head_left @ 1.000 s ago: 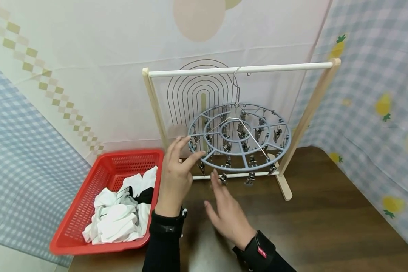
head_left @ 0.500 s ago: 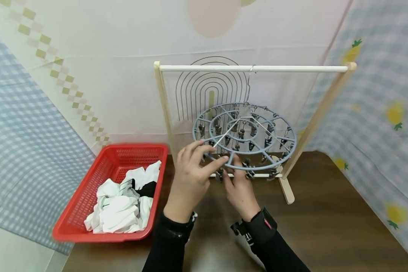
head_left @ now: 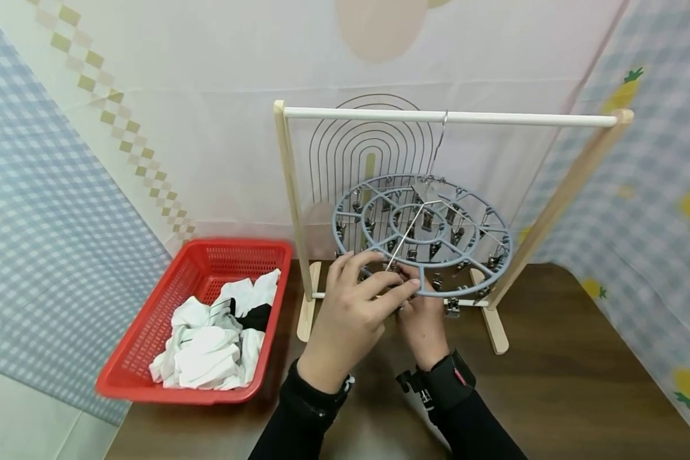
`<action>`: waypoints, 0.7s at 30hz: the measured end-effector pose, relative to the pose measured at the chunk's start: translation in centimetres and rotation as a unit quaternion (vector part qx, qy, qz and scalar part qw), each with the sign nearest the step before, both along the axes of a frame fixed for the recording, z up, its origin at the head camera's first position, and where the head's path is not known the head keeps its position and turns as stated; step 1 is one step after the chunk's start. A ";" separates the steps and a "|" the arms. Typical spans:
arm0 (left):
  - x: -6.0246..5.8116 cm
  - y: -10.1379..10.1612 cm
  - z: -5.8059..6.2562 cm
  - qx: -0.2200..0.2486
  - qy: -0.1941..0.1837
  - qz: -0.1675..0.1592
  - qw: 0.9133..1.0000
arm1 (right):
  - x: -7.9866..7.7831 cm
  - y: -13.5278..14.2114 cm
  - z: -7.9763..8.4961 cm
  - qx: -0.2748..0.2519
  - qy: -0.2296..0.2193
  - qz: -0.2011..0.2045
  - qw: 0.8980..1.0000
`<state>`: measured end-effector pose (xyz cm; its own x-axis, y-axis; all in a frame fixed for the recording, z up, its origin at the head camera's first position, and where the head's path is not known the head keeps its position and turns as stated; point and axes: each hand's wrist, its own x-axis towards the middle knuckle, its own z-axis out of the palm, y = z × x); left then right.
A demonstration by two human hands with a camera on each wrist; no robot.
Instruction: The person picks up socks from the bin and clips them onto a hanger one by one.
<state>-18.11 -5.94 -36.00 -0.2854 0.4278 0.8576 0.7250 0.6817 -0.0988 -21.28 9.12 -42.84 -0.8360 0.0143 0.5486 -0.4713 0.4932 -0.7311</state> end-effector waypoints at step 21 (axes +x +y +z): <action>2.0 -4.2 2.9 -0.024 -0.058 0.089 0.994 | 1.0 -0.6 3.3 -0.145 -0.051 0.085 0.985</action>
